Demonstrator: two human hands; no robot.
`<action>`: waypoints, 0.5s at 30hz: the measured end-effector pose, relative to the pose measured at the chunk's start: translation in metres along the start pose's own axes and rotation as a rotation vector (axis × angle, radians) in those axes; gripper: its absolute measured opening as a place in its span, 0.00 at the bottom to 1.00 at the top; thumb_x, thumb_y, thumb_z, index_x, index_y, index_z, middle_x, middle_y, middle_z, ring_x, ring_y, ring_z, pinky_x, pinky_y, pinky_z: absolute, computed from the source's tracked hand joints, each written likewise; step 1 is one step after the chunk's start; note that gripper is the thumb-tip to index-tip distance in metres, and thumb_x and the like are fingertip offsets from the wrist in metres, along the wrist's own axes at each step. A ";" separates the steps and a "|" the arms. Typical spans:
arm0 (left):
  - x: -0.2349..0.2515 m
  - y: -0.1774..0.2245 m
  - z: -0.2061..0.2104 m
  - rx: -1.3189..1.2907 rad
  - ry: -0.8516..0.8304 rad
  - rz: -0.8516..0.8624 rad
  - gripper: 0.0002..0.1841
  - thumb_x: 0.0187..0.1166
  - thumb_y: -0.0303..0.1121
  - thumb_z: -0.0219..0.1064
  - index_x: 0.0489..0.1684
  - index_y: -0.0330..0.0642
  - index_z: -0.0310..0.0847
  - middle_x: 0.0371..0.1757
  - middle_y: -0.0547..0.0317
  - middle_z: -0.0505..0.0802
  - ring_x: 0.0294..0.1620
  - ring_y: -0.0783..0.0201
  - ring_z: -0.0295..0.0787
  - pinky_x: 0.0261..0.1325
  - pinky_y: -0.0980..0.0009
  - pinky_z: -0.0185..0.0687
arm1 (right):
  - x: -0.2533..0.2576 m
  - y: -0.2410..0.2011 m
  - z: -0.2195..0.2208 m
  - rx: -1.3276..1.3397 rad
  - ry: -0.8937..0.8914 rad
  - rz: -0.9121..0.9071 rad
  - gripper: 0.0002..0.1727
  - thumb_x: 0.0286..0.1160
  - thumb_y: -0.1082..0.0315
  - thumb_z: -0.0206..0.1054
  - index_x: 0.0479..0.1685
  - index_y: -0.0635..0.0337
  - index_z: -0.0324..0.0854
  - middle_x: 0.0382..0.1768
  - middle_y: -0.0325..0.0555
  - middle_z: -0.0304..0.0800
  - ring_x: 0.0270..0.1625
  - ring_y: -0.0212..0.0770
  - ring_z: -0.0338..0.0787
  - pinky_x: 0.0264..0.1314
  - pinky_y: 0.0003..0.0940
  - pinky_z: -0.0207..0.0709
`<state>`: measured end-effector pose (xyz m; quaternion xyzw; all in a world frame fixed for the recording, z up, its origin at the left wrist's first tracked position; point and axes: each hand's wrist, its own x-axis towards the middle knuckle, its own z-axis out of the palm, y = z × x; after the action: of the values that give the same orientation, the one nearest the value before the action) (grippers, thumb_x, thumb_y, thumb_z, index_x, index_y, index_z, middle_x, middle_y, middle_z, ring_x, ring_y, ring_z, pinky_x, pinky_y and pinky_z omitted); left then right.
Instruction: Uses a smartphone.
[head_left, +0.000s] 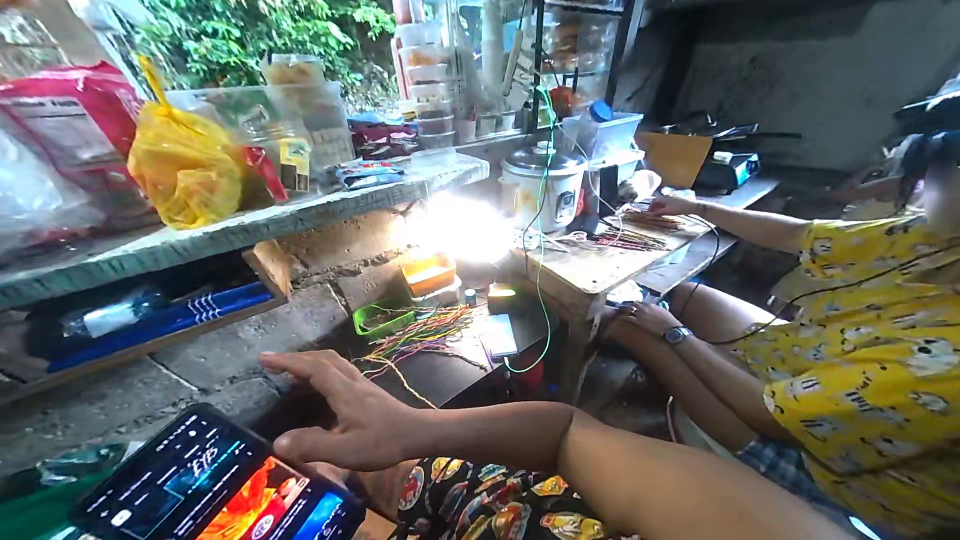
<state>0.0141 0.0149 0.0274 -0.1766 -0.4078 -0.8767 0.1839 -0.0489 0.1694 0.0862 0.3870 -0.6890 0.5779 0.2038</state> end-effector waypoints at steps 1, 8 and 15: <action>0.003 -0.006 -0.012 -0.056 -0.061 -0.025 0.27 0.91 0.55 0.49 0.72 0.42 0.73 0.61 0.57 0.92 0.65 0.64 0.89 0.71 0.64 0.83 | -0.001 0.001 0.000 -0.002 -0.003 0.003 0.36 0.74 0.71 0.65 0.83 0.79 0.62 0.79 0.73 0.69 0.83 0.62 0.70 0.86 0.52 0.62; -0.004 0.003 0.014 0.056 0.026 0.022 0.20 0.96 0.40 0.37 0.64 0.45 0.74 0.52 0.74 0.95 0.58 0.77 0.91 0.66 0.76 0.85 | -0.004 0.004 0.004 0.019 -0.008 0.021 0.36 0.74 0.72 0.65 0.83 0.79 0.62 0.78 0.76 0.69 0.81 0.64 0.71 0.85 0.51 0.65; -0.002 -0.012 0.001 0.054 -0.008 -0.114 0.24 0.90 0.58 0.46 0.68 0.54 0.76 0.54 0.69 0.96 0.57 0.71 0.93 0.60 0.69 0.91 | -0.006 0.007 0.000 -0.019 -0.021 0.164 0.35 0.78 0.69 0.64 0.86 0.68 0.63 0.78 0.65 0.74 0.78 0.55 0.77 0.80 0.50 0.71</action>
<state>0.0099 0.0237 0.0195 -0.1515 -0.4415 -0.8738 0.1366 -0.0505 0.1713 0.0776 0.3334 -0.7259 0.5820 0.1523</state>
